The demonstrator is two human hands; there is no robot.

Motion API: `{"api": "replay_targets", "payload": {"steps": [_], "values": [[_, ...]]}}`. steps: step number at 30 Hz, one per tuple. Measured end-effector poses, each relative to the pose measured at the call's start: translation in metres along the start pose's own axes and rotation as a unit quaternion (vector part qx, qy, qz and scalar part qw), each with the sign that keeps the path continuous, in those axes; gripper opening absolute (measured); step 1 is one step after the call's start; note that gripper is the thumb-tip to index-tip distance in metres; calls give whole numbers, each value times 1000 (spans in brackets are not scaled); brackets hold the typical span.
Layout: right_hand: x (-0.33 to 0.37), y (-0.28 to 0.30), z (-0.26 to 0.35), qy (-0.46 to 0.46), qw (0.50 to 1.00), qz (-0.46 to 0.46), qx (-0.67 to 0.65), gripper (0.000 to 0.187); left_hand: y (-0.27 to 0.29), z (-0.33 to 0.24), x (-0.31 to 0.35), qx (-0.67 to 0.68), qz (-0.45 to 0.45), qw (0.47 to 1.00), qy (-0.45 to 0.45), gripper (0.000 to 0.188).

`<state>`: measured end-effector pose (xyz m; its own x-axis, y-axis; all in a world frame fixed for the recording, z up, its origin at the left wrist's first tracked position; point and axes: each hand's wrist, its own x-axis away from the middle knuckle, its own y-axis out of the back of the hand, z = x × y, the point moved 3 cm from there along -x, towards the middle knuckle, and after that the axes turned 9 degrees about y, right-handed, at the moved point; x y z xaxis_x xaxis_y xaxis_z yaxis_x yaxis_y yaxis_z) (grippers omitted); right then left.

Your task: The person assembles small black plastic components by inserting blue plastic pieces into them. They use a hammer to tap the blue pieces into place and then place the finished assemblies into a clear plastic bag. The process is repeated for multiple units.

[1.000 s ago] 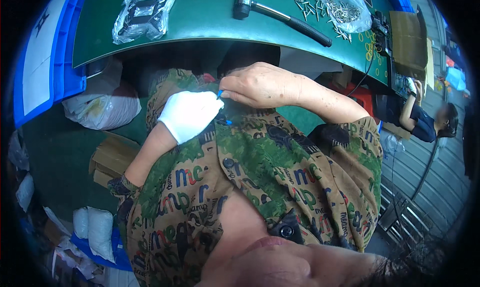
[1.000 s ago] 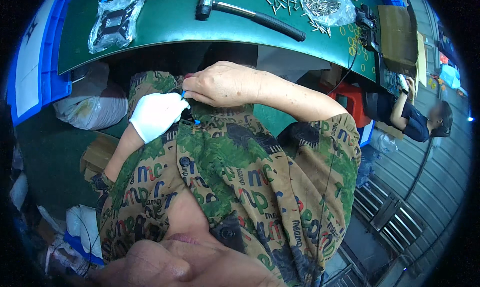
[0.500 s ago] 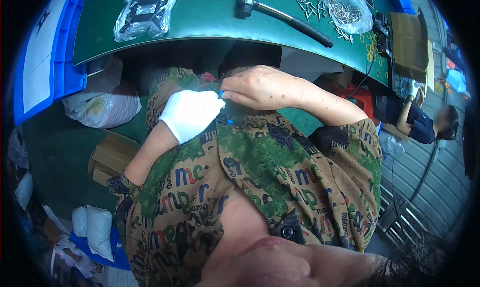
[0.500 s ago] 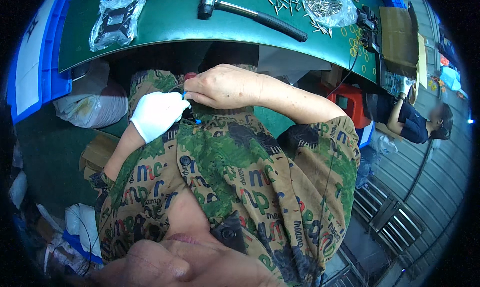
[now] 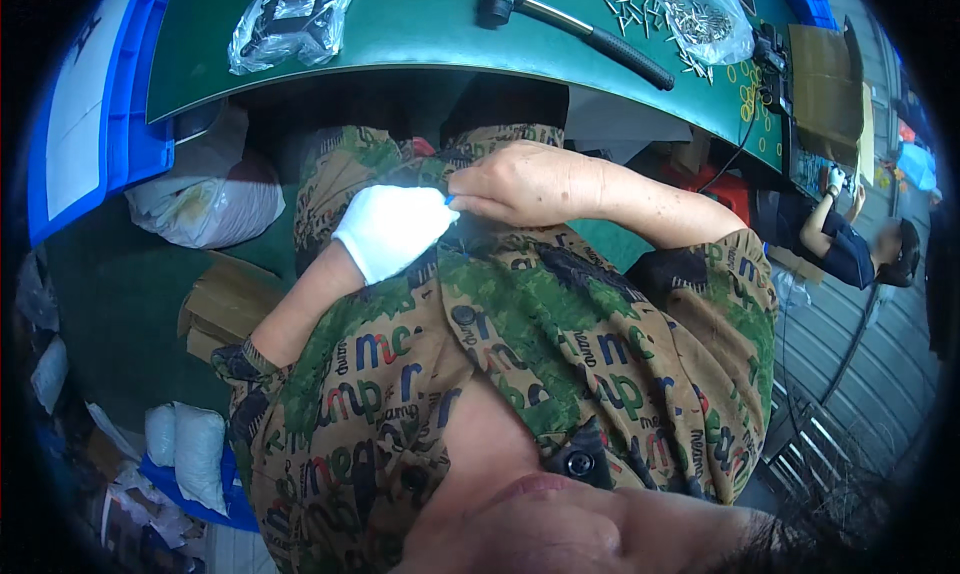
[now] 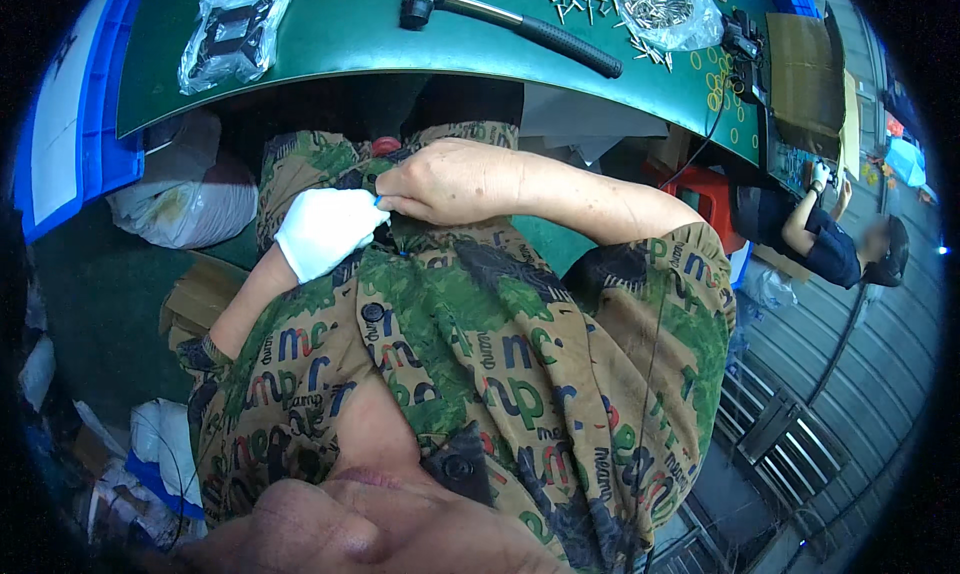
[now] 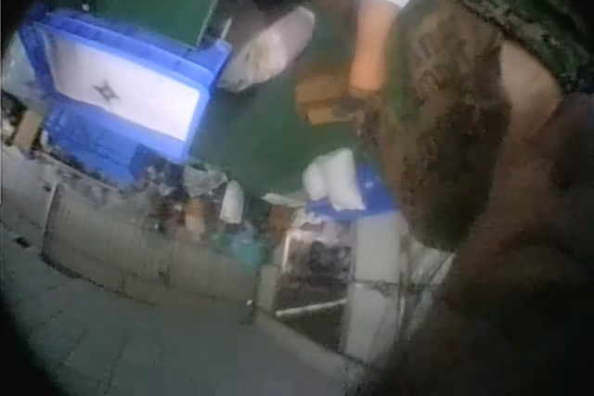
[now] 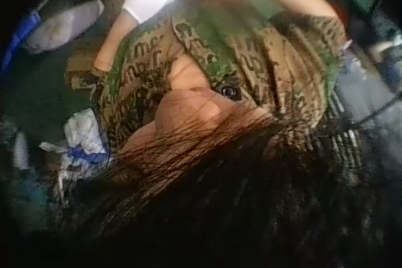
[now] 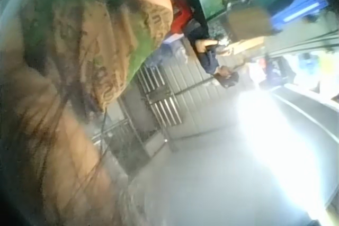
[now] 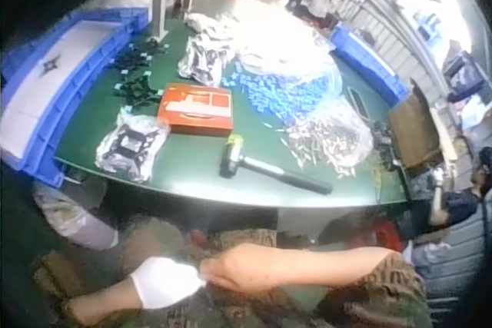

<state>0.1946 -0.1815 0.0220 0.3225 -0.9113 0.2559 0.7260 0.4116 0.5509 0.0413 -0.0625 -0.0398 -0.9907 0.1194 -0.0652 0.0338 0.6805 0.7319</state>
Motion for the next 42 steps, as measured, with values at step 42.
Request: {"api": "replay_targets", "payload": {"steps": [42], "values": [[-103, 110, -1, 79, 858, -335, 381, 20, 190, 152, -48, -146, -506, 805, 272, 35]]}}
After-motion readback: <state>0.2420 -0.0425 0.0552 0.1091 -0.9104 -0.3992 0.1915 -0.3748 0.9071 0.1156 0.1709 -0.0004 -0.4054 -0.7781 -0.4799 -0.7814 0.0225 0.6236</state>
